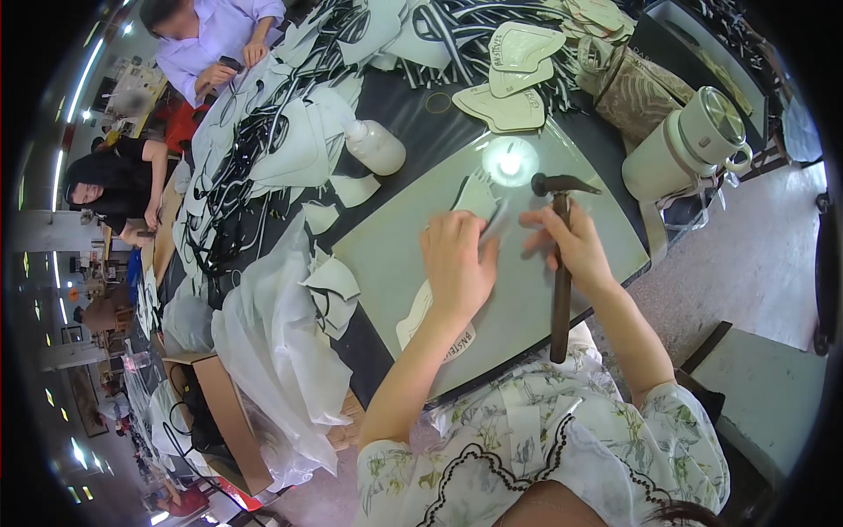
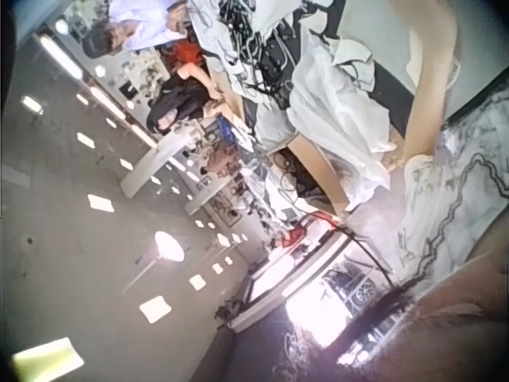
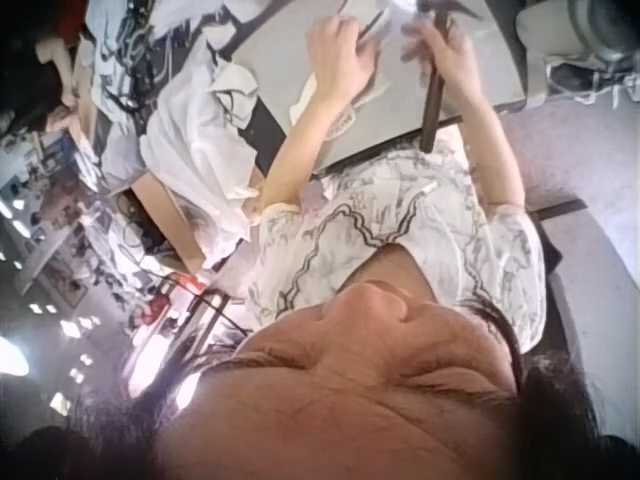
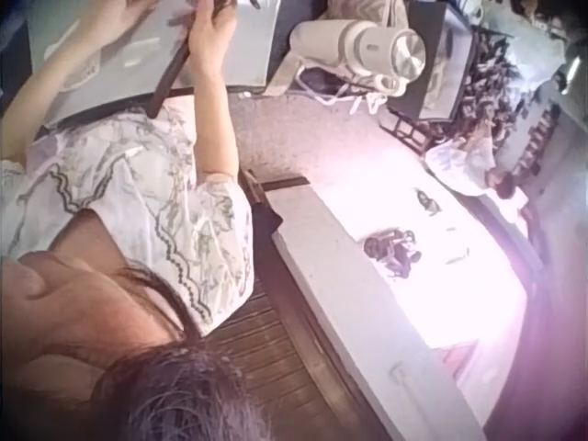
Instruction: Hammering and flattening leather shoe components on a workbench.
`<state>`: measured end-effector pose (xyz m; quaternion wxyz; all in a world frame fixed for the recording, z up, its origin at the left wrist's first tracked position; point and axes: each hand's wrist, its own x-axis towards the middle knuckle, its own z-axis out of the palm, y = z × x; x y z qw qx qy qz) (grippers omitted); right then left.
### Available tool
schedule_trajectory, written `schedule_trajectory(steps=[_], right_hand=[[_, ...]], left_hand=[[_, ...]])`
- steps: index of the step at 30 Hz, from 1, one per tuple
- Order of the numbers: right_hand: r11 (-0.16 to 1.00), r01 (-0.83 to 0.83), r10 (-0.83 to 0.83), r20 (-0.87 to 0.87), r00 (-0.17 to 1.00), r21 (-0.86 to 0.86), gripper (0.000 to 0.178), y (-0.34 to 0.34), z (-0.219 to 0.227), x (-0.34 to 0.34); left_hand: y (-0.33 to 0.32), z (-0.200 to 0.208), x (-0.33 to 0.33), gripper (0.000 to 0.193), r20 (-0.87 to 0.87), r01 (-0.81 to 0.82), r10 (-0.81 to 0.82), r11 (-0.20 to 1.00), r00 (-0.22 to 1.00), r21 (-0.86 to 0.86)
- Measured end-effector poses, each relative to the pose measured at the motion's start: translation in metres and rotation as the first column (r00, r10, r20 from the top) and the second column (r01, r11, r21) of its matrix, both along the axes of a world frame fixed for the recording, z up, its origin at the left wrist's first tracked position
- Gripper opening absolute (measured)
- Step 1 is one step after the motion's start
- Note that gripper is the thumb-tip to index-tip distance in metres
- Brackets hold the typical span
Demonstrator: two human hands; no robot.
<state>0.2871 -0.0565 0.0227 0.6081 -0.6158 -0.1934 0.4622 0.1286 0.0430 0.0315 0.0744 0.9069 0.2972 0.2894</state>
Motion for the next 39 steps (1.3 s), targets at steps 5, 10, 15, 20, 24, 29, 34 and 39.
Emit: schedule_trajectory(steps=[5, 10, 15, 20, 24, 29, 34, 39], right_hand=[[0.997, -0.072, 0.073, 0.043, 0.996, -0.038, 0.022, -0.008, 0.001, -0.002], [0.868, -0.496, 0.493, -0.122, 0.861, 0.01, 0.02, -0.012, 0.021, -0.031], [0.796, -0.605, 0.605, -0.015, 0.796, -0.033, 0.024, -0.004, 0.007, -0.068], [0.833, -0.538, 0.546, 0.035, 0.837, -0.127, 0.021, -0.003, 0.01, -0.076], [0.828, -0.543, 0.556, 0.081, 0.827, -0.142, 0.02, -0.005, 0.01, -0.08], [0.825, -0.544, 0.56, 0.101, 0.822, -0.151, 0.019, -0.003, 0.01, -0.079], [0.799, -0.597, 0.601, 0.052, 0.797, -0.073, 0.024, -0.004, 0.014, -0.082], [0.735, -0.655, 0.65, 0.457, 0.607, -0.176, 0.019, 0.003, 0.002, -0.097]], left_hand=[[0.012, 0.025, -0.063, 0.027, 0.312, 0.177, 0.175, 0.529, 0.934, -0.83], [-0.008, 0.006, -0.13, 0.034, 0.234, 0.103, 0.35, 0.353, 0.907, -0.93], [-0.034, -0.002, -0.131, 0.036, 0.137, 0.002, 0.313, 0.394, 0.94, -0.919], [-0.035, -0.001, -0.129, 0.036, 0.058, -0.059, 0.236, 0.459, 0.97, -0.886], [-0.038, -0.002, -0.131, 0.034, 0.029, -0.084, 0.236, 0.453, 0.971, -0.888], [-0.039, -0.013, -0.133, 0.031, 0.077, -0.067, 0.243, 0.535, 0.967, -0.842], [-0.043, -0.016, -0.134, 0.031, 0.066, -0.077, 0.229, 0.565, 0.971, -0.821], [-0.056, -0.002, -0.123, 0.032, -0.215, -0.223, 0.157, 0.916, 0.964, -0.333]])
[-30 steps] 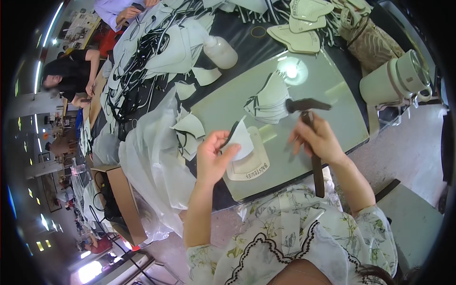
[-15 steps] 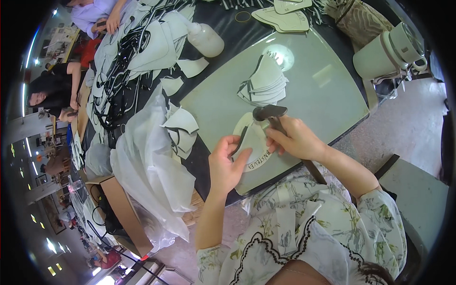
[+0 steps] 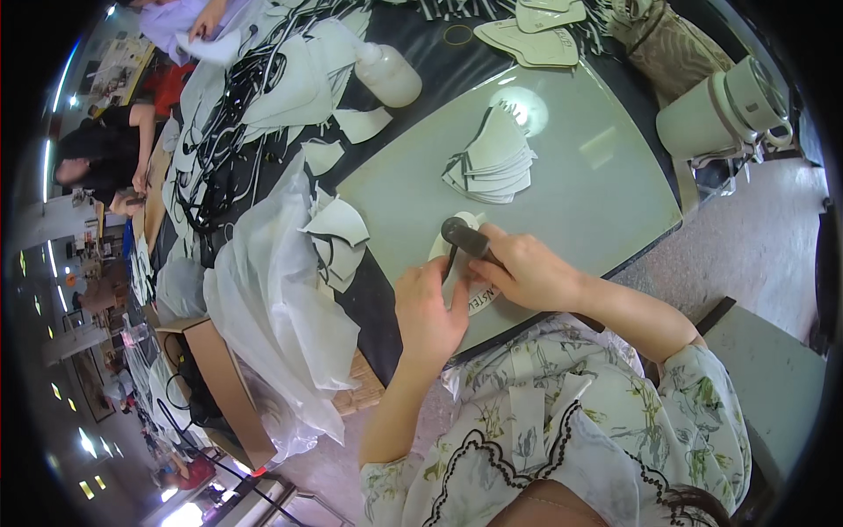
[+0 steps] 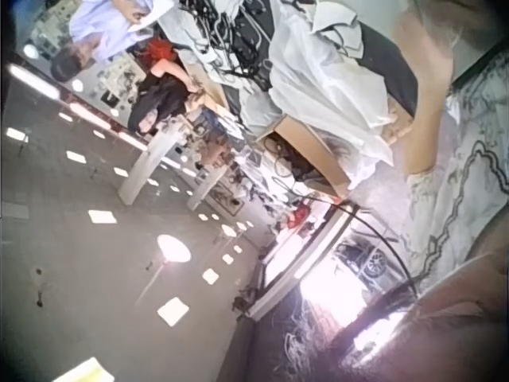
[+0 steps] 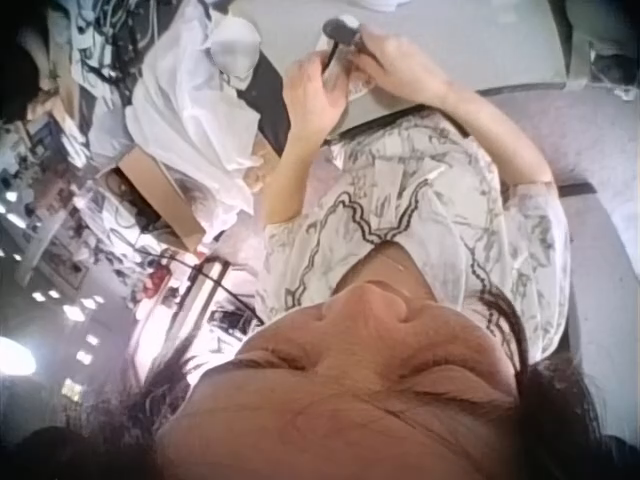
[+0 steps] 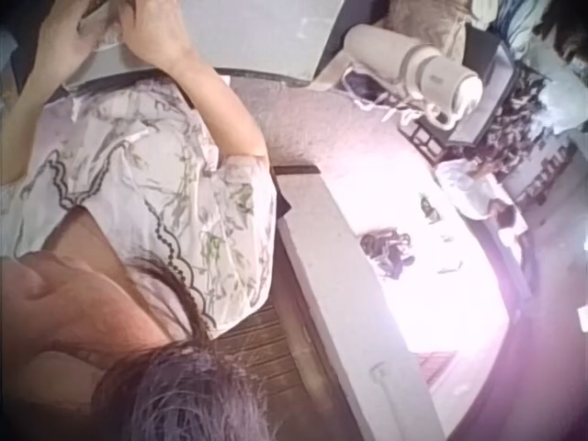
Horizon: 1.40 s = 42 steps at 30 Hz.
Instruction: Hammering and flattening leather shoe components on a workbench.
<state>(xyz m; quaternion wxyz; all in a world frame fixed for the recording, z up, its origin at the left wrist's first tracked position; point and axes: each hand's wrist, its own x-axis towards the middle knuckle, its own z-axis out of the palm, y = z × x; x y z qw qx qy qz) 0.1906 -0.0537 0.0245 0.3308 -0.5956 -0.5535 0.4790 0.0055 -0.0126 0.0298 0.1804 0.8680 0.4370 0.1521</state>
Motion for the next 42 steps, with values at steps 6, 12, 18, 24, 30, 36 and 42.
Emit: schedule_trajectory(steps=[6, 12, 18, 24, 30, 36, 42], right_hand=[[1.0, -0.022, 0.023, 0.06, 0.998, -0.014, 0.013, 0.003, 0.003, 0.0], [0.999, -0.044, 0.043, 0.071, 0.997, 0.01, 0.011, 0.003, 0.002, -0.002], [0.998, -0.054, 0.05, 0.086, 0.995, 0.038, 0.011, 0.002, 0.005, -0.001], [0.998, -0.059, 0.056, 0.104, 0.993, 0.028, 0.011, 0.004, 0.008, -0.004], [0.998, -0.065, 0.063, 0.12, 0.991, 0.018, 0.013, 0.004, 0.007, -0.006], [0.996, -0.082, 0.076, 0.149, 0.986, 0.035, 0.015, 0.006, 0.007, -0.005], [0.992, -0.122, 0.116, 0.173, 0.978, 0.022, 0.017, 0.012, 0.012, 0.001]], left_hand=[[0.02, 0.002, -0.029, 0.028, 0.298, -0.1, 0.268, 0.873, 0.916, -0.478], [0.024, 0.002, -0.032, 0.029, 0.279, -0.079, 0.277, 0.825, 0.919, -0.559], [0.029, 0.001, -0.032, 0.027, 0.276, -0.013, 0.231, 0.788, 0.933, -0.616], [0.032, 0.002, -0.035, 0.023, 0.243, 0.018, 0.136, 0.842, 0.96, -0.54], [0.03, 0.011, -0.03, 0.024, 0.156, 0.032, 0.065, 0.835, 0.986, -0.549], [0.006, 0.013, -0.018, 0.025, -0.066, 0.065, -0.084, 0.966, 0.994, -0.25], [-0.043, -0.022, -0.023, 0.045, 0.073, 0.183, -0.193, 0.974, 0.978, 0.133]])
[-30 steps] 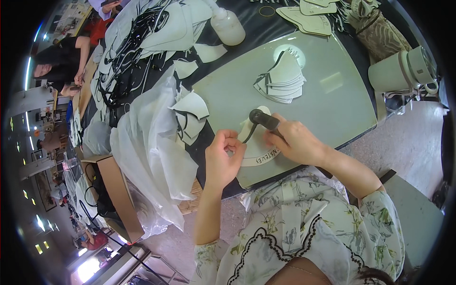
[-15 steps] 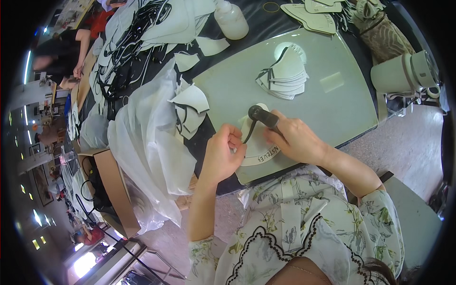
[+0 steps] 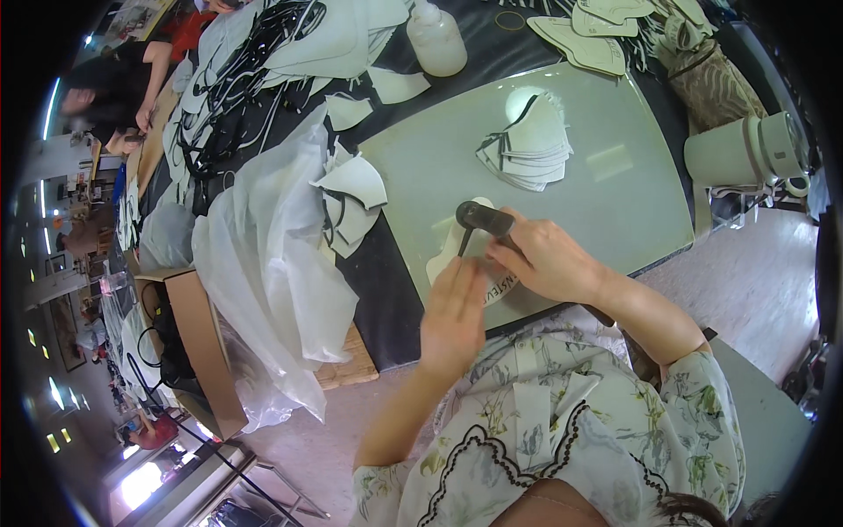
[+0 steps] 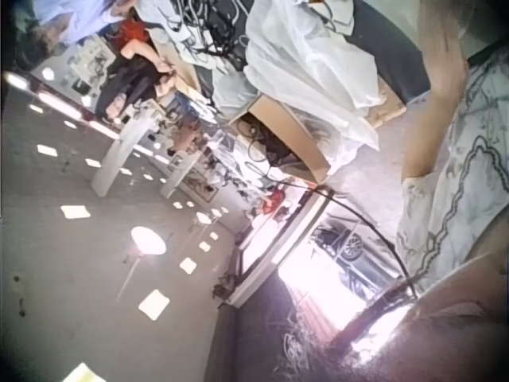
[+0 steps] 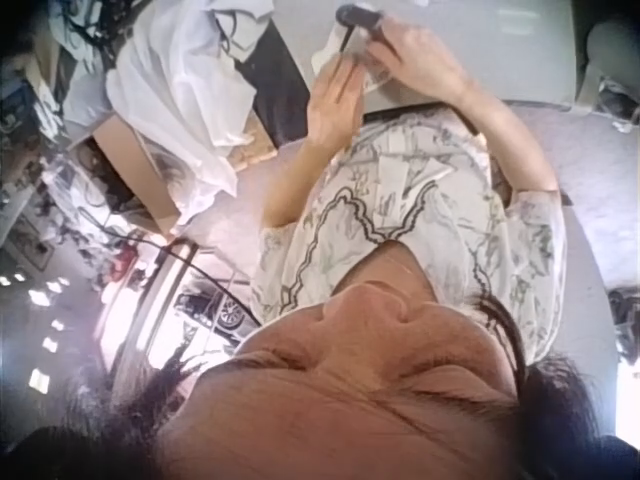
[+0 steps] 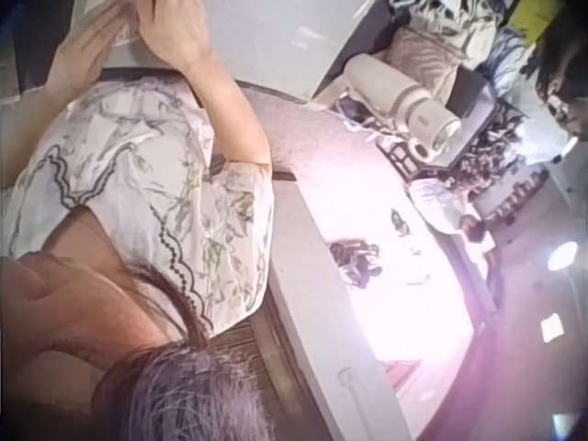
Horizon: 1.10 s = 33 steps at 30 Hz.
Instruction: Hammering and flattening leather shoe components on a workbench.
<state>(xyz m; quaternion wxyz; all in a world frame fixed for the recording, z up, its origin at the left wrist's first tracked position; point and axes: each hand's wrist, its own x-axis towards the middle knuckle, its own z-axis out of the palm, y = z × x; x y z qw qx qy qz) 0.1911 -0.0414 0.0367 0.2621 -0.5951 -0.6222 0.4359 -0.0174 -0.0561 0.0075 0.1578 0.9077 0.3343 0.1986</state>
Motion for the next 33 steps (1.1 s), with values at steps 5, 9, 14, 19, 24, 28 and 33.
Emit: schedule_trajectory(steps=[5, 9, 14, 19, 24, 28, 33], right_hand=[[0.995, -0.06, 0.032, -0.312, 0.949, -0.081, 0.028, 0.014, 0.0, 0.02], [0.993, -0.116, 0.113, 0.357, 0.927, -0.013, 0.031, 0.026, 0.042, 0.039], [0.937, -0.348, 0.304, 0.541, 0.785, -0.022, 0.028, 0.019, 0.038, 0.025], [0.905, -0.418, 0.391, 0.541, 0.744, -0.079, 0.036, 0.033, 0.039, 0.027], [0.876, -0.458, 0.444, 0.624, 0.643, -0.151, 0.039, 0.036, 0.033, 0.025], [0.881, -0.435, 0.448, 0.626, 0.639, -0.187, 0.038, 0.036, 0.036, 0.022], [0.886, -0.427, 0.442, 0.613, 0.655, -0.182, 0.036, 0.038, 0.035, 0.027]], left_hand=[[-0.001, 0.002, -0.009, 0.056, -0.096, 0.011, -0.017, 0.998, 0.995, -0.065], [0.013, 0.004, -0.024, 0.057, -0.098, 0.098, -0.104, 0.993, 0.99, -0.07], [0.019, 0.001, -0.023, 0.052, -0.051, 0.096, -0.099, 0.994, 0.994, -0.062], [0.017, -0.001, -0.021, 0.042, -0.029, 0.078, -0.079, 0.996, 0.996, -0.03], [0.024, -0.002, -0.007, 0.037, 0.134, -0.076, 0.079, 0.997, 0.988, -0.032], [0.042, 0.007, 0.02, 0.032, 0.143, -0.351, 0.355, 0.935, 0.924, -0.052], [0.042, -0.005, 0.024, 0.025, 0.183, -0.326, 0.325, 0.945, 0.928, -0.028]])
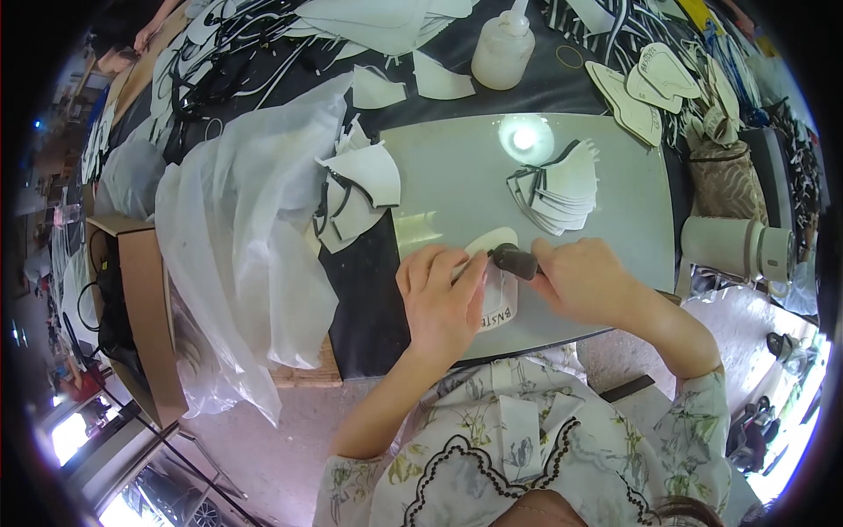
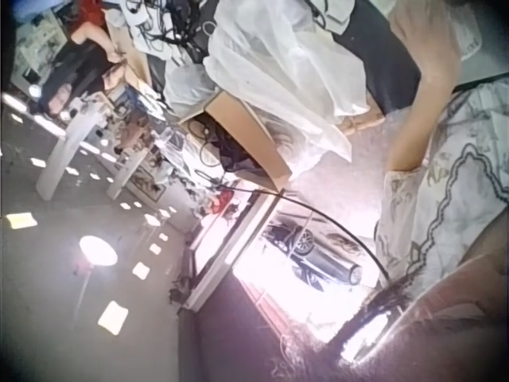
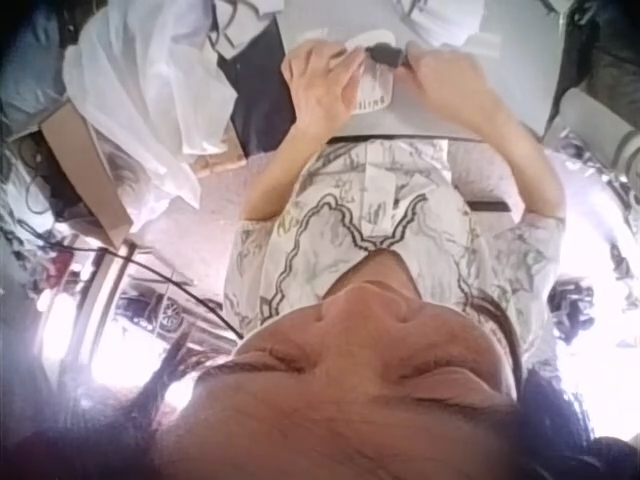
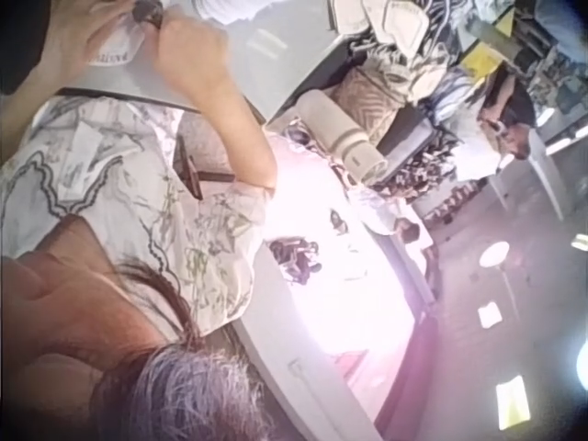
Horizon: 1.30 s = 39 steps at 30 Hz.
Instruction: Hammering and flattening leather shoe components on a workbench.
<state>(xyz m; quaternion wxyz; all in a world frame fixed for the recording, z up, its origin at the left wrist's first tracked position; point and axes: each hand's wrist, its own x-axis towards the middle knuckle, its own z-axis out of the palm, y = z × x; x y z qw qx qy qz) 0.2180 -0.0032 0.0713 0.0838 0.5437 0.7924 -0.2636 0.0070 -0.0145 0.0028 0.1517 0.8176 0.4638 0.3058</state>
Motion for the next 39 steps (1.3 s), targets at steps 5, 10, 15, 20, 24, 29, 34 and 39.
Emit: schedule_trajectory(steps=[5, 10, 15, 20, 24, 29, 34, 39], right_hand=[[1.0, 0.006, -0.005, -0.043, 0.999, 0.03, 0.035, 0.005, 0.002, 0.007], [0.995, -0.039, 0.044, -0.047, 0.998, 0.095, 0.035, 0.015, 0.008, 0.005], [0.985, -0.073, 0.083, -0.06, 0.995, 0.157, 0.036, 0.019, 0.01, 0.003], [0.997, -0.071, 0.072, -0.004, 0.997, 0.031, 0.032, 0.017, 0.004, 0.0], [0.998, -0.047, 0.046, 0.006, 0.999, 0.031, 0.029, 0.014, 0.003, -0.003], [0.997, -0.058, 0.059, -0.021, 0.998, 0.053, 0.032, 0.013, 0.004, 0.0], [0.997, -0.051, 0.054, -0.056, 0.997, 0.056, 0.037, 0.012, 0.007, -0.001], [0.996, -0.005, 0.017, -0.131, 0.991, 0.088, 0.036, 0.01, 0.009, -0.001]], left_hand=[[-0.002, -0.002, 0.002, 0.021, -0.147, 0.052, -0.029, 0.986, 0.989, 0.156], [-0.002, -0.007, 0.004, 0.026, -0.135, 0.077, -0.053, 0.98, 0.989, 0.186], [-0.003, -0.009, 0.003, 0.026, -0.136, 0.082, -0.058, 0.98, 0.989, 0.184], [0.001, 0.0, 0.006, 0.02, -0.061, 0.037, -0.031, 0.994, 0.998, 0.107], [-0.009, -0.007, 0.003, 0.023, -0.005, 0.016, -0.016, 0.997, 1.0, 0.08], [-0.012, -0.001, 0.005, 0.027, -0.185, 0.092, -0.065, 0.985, 0.981, 0.144], [-0.013, -0.007, 0.004, 0.034, -0.168, 0.119, -0.098, 0.985, 0.981, 0.122], [-0.014, -0.002, 0.003, 0.034, -0.206, 0.122, -0.099, 0.987, 0.974, 0.102]])
